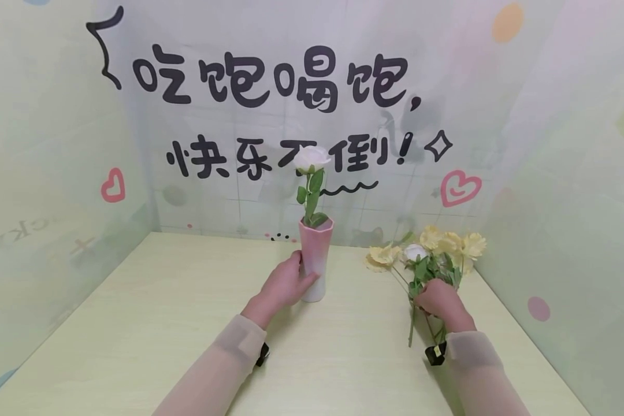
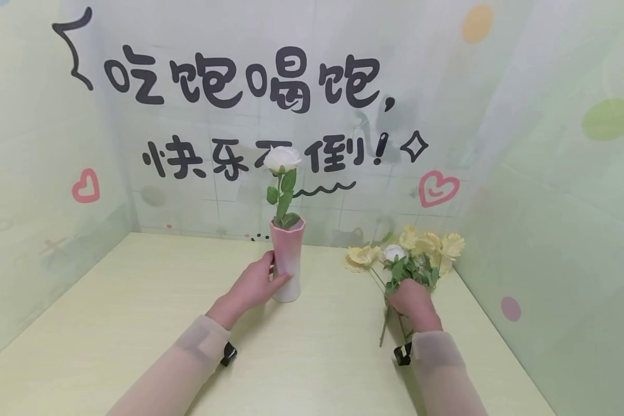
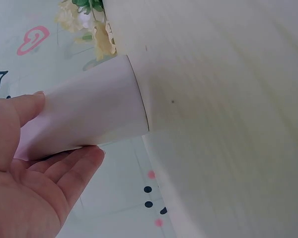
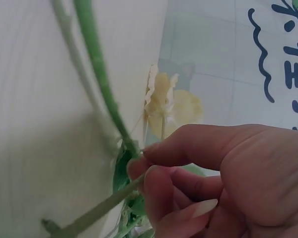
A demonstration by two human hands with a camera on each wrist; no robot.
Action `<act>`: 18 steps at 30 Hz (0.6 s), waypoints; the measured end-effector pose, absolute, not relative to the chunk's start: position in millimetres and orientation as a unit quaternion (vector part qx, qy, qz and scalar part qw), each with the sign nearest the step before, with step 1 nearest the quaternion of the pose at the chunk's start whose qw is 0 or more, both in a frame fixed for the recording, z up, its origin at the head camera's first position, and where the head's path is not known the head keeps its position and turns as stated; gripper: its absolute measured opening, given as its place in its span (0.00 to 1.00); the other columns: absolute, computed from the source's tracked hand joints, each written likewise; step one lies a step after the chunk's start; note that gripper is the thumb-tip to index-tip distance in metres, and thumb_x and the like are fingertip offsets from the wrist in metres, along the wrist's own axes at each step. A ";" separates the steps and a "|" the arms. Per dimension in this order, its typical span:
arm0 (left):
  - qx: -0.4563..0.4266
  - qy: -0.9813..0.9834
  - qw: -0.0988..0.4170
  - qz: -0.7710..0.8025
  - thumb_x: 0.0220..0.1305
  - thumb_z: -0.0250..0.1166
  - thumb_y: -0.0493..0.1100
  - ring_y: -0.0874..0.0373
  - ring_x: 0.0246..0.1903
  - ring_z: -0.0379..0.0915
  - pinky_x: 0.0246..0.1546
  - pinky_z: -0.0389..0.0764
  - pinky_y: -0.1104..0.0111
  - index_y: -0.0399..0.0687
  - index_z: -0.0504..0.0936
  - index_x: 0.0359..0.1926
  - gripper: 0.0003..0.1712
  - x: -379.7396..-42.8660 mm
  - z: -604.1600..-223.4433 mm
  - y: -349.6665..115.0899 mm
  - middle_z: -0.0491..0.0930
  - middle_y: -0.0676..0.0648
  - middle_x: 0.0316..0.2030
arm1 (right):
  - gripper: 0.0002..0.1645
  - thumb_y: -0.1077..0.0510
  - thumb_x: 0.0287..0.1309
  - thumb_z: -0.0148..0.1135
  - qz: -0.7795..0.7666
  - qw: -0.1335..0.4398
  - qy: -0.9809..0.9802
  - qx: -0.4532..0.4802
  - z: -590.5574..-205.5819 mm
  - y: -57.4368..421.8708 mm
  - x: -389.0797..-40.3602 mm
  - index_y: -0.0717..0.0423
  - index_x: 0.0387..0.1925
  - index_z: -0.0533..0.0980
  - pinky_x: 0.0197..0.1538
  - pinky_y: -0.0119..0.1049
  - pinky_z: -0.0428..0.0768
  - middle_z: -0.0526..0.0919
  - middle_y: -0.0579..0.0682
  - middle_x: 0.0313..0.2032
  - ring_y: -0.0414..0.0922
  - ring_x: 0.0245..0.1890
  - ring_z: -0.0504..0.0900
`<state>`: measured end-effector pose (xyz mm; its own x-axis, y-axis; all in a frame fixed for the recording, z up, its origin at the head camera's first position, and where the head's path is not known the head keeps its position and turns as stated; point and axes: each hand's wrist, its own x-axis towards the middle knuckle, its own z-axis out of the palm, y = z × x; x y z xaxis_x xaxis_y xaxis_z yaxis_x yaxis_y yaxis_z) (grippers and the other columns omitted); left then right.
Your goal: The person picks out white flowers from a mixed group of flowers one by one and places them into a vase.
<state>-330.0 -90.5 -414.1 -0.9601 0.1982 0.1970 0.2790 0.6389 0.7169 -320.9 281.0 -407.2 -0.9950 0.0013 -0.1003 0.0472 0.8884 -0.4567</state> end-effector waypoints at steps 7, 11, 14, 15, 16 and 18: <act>-0.134 -0.905 0.052 -0.399 0.80 0.67 0.50 0.38 0.71 0.78 0.72 0.80 0.43 0.34 0.66 0.79 0.39 -331.6 -415.0 -90.7 0.77 0.34 0.74 | 0.08 0.60 0.70 0.64 -0.274 0.037 0.961 -0.004 -405.3 254.4 -321.3 0.61 0.37 0.85 0.32 0.37 0.82 0.88 0.52 0.30 0.44 0.28 0.83; -0.134 -0.905 0.050 -0.400 0.80 0.68 0.51 0.38 0.71 0.78 0.72 0.80 0.43 0.34 0.66 0.79 0.39 -331.6 -415.7 -90.8 0.77 0.33 0.74 | 0.09 0.59 0.72 0.68 -0.307 0.045 0.950 -0.026 -412.4 237.4 -321.0 0.63 0.44 0.86 0.33 0.37 0.84 0.88 0.52 0.31 0.43 0.28 0.85; -0.135 -0.904 0.053 -0.401 0.80 0.68 0.50 0.38 0.71 0.78 0.72 0.80 0.43 0.33 0.66 0.79 0.39 -331.3 -416.2 -91.1 0.77 0.33 0.73 | 0.10 0.58 0.74 0.68 -0.323 0.054 0.944 -0.044 -417.6 229.3 -321.8 0.62 0.46 0.86 0.32 0.37 0.86 0.88 0.52 0.30 0.43 0.26 0.85; -0.136 -0.904 0.053 -0.401 0.80 0.68 0.50 0.37 0.71 0.79 0.71 0.80 0.43 0.33 0.66 0.79 0.38 -331.2 -416.4 -91.3 0.78 0.33 0.73 | 0.11 0.57 0.75 0.68 -0.328 0.057 0.942 -0.044 -418.7 227.9 -322.2 0.62 0.47 0.86 0.32 0.37 0.86 0.88 0.51 0.30 0.44 0.26 0.84; -0.136 -0.904 0.054 -0.401 0.80 0.67 0.49 0.37 0.71 0.79 0.71 0.80 0.42 0.33 0.66 0.78 0.38 -331.2 -416.7 -91.5 0.78 0.33 0.73 | 0.12 0.56 0.75 0.68 -0.329 0.056 0.941 -0.045 -419.3 227.4 -322.6 0.62 0.47 0.86 0.32 0.37 0.87 0.88 0.52 0.30 0.44 0.26 0.85; -0.137 -0.904 0.056 -0.401 0.80 0.67 0.49 0.37 0.70 0.79 0.71 0.81 0.42 0.32 0.66 0.78 0.38 -330.8 -416.9 -91.5 0.78 0.32 0.73 | 0.13 0.55 0.76 0.67 -0.329 0.052 0.942 -0.038 -418.5 229.1 -322.6 0.63 0.48 0.86 0.33 0.38 0.88 0.88 0.52 0.31 0.44 0.26 0.85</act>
